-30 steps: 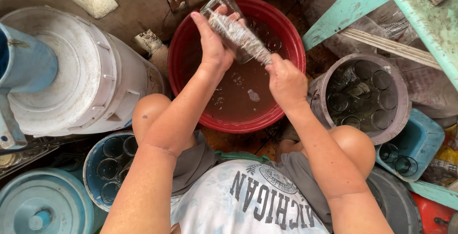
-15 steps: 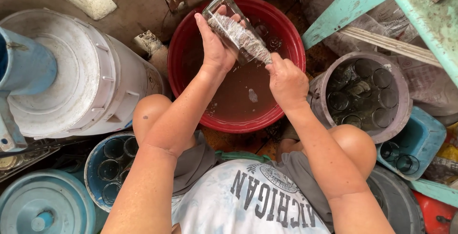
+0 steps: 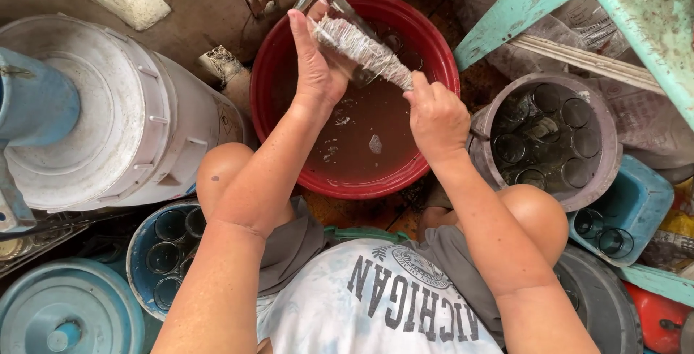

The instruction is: Washing glass cups in a basin of water using a scrub brush

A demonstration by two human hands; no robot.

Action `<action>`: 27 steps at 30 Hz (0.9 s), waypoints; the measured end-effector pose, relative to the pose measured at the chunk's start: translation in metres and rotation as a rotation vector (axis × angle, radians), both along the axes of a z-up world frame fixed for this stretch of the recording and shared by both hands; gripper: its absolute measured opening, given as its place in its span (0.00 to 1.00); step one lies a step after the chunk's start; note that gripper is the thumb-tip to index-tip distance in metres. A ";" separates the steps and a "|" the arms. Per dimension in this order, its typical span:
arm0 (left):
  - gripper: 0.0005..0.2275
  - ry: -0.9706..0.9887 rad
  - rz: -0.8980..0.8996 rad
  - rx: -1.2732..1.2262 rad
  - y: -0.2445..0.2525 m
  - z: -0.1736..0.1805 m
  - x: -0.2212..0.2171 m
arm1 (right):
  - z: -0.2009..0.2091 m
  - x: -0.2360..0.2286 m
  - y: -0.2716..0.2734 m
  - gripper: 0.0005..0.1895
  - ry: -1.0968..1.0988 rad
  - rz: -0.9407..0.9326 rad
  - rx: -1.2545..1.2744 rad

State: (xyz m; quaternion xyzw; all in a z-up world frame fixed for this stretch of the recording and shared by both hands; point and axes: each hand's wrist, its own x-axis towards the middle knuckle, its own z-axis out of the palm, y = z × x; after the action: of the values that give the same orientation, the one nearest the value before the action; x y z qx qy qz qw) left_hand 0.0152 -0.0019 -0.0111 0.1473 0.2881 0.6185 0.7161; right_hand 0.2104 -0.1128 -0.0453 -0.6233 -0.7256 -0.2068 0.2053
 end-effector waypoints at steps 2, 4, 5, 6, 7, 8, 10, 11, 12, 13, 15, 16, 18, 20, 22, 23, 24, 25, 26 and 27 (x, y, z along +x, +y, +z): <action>0.36 0.030 0.015 -0.061 0.005 -0.007 0.003 | -0.010 -0.007 0.000 0.12 0.181 0.058 -0.134; 0.39 0.059 0.038 -0.118 0.009 -0.011 0.003 | -0.010 -0.015 -0.001 0.08 0.359 0.124 -0.264; 0.35 0.013 0.037 -0.100 0.008 -0.012 0.001 | -0.006 -0.022 -0.006 0.12 0.897 0.111 -0.650; 0.31 -0.032 0.036 -0.082 0.008 -0.013 -0.001 | -0.003 -0.028 -0.011 0.17 1.433 0.093 -1.041; 0.31 -0.030 0.038 -0.086 0.007 -0.012 -0.002 | -0.003 -0.025 -0.012 0.17 1.434 0.092 -1.045; 0.31 -0.082 0.006 -0.011 0.006 -0.009 -0.003 | -0.002 -0.021 -0.014 0.20 1.601 0.133 -1.181; 0.32 -0.138 -0.029 0.081 0.009 -0.005 -0.003 | 0.001 -0.013 -0.008 0.23 1.760 0.183 -1.302; 0.30 -0.116 -0.048 0.132 0.008 -0.006 -0.003 | 0.003 -0.009 -0.005 0.20 1.383 0.173 -1.055; 0.30 -0.094 -0.066 0.182 0.007 -0.007 -0.003 | 0.005 -0.005 -0.002 0.18 1.011 0.154 -0.803; 0.30 -0.091 -0.065 0.181 0.005 -0.005 -0.003 | -0.003 -0.005 -0.001 0.18 1.013 0.155 -0.805; 0.31 -0.104 -0.054 0.036 0.000 -0.003 0.000 | -0.019 -0.002 0.000 0.19 0.103 0.036 -0.044; 0.31 -0.102 -0.059 0.032 0.002 -0.008 0.001 | -0.018 -0.008 -0.001 0.19 0.105 0.031 -0.048; 0.31 -0.097 -0.049 0.071 0.006 -0.017 0.002 | -0.013 -0.019 -0.001 0.13 0.273 0.086 -0.191; 0.32 -0.127 -0.036 0.006 0.001 -0.008 0.004 | -0.007 -0.027 -0.004 0.15 0.909 0.111 -0.627; 0.34 -0.158 -0.019 -0.073 -0.004 -0.004 0.004 | 0.000 -0.029 -0.011 0.17 1.543 0.133 -1.079; 0.36 -0.161 -0.051 -0.019 -0.004 -0.002 0.001 | 0.005 -0.027 -0.012 0.19 1.670 0.137 -1.199; 0.38 -0.164 -0.082 0.035 -0.003 0.000 -0.001 | 0.010 -0.024 -0.013 0.23 1.795 0.139 -1.321; 0.38 -0.165 -0.087 0.038 0.000 0.004 -0.003 | 0.014 -0.021 -0.011 0.23 1.796 0.139 -1.314; 0.35 -0.145 -0.064 0.127 0.004 0.007 -0.005 | 0.017 -0.018 -0.008 0.21 1.665 0.133 -1.254; 0.32 -0.125 -0.037 0.209 0.005 0.010 -0.008 | 0.019 -0.015 -0.009 0.20 1.534 0.124 -1.200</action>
State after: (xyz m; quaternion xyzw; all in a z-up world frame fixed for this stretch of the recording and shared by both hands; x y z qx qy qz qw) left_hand 0.0072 0.0033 -0.0014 0.1878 0.1740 0.6399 0.7246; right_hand 0.1953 -0.1215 -0.0264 -0.5505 -0.4111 0.6701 0.2809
